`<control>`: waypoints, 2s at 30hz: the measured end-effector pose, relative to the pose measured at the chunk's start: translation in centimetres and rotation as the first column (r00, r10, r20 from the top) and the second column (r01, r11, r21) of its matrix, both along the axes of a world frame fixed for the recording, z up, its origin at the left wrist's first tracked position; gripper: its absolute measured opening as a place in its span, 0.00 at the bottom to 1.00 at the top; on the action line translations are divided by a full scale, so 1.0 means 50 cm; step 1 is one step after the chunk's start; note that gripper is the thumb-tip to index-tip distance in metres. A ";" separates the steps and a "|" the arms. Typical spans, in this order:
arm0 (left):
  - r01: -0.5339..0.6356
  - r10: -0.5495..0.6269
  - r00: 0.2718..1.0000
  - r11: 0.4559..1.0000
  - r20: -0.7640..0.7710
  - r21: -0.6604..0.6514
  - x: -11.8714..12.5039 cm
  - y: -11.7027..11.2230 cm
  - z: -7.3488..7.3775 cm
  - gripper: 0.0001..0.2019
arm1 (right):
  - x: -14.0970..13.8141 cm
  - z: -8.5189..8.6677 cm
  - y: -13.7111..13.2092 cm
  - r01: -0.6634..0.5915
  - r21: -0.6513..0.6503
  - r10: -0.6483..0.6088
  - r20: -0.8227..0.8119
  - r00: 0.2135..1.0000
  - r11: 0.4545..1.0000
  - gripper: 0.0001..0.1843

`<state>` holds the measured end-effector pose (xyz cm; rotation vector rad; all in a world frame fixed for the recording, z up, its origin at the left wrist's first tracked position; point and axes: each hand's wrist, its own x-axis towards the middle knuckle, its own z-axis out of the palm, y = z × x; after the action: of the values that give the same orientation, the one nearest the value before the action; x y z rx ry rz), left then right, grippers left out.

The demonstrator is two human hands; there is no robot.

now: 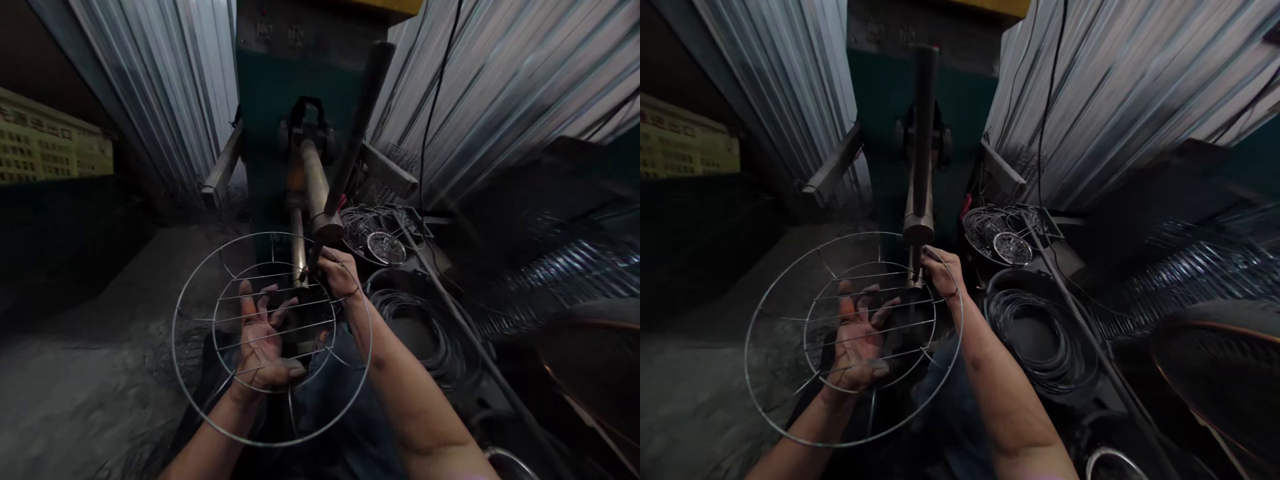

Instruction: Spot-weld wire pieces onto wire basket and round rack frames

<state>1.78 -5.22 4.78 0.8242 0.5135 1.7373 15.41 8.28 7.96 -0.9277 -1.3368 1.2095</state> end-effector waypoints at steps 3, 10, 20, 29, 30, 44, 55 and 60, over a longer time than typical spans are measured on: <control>-0.006 0.008 1.000 0.999 0.028 -0.039 0.011 -0.002 0.004 0.60 | 0.003 -0.006 0.013 -0.019 0.008 0.018 0.048 0.999 1.000 0.12; 0.010 0.000 0.997 0.993 0.083 -0.120 0.025 -0.015 0.020 0.58 | -0.001 -0.022 0.027 0.013 -0.023 -0.012 0.049 0.999 1.000 0.13; 0.432 -0.462 0.882 0.870 -0.089 -0.236 -0.027 -0.008 -0.023 0.54 | 0.057 -0.018 -0.038 0.050 -0.237 -0.081 -0.125 0.989 0.970 0.15; 0.704 -0.442 0.693 0.585 0.570 -0.403 -0.039 0.053 0.000 0.31 | 0.135 -0.022 -0.262 0.000 -0.248 -0.043 -0.167 0.985 0.969 0.21; 0.757 -0.474 0.624 0.566 0.622 -0.327 -0.038 0.051 0.005 0.37 | 0.131 -0.023 -0.285 0.013 -0.202 -0.042 -0.141 0.989 0.979 0.19; 0.636 -0.410 0.705 0.726 0.578 -0.261 -0.002 -0.003 0.045 0.34 | 0.096 -0.038 -0.149 0.360 -0.155 -0.382 -0.148 0.912 0.920 0.13; 0.664 -0.498 0.710 0.710 0.498 -0.237 0.019 0.005 0.020 0.27 | 0.100 -0.032 -0.124 0.314 -0.236 -0.369 -0.244 0.897 0.919 0.15; 0.642 -0.477 0.735 0.718 0.482 -0.269 0.021 0.002 0.032 0.24 | 0.103 -0.023 -0.124 0.299 -0.299 -0.375 -0.240 0.895 0.906 0.17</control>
<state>2.81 -5.13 6.37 0.2622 0.2983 1.0932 20.55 2.07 6.78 -1.0658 -0.7535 1.2029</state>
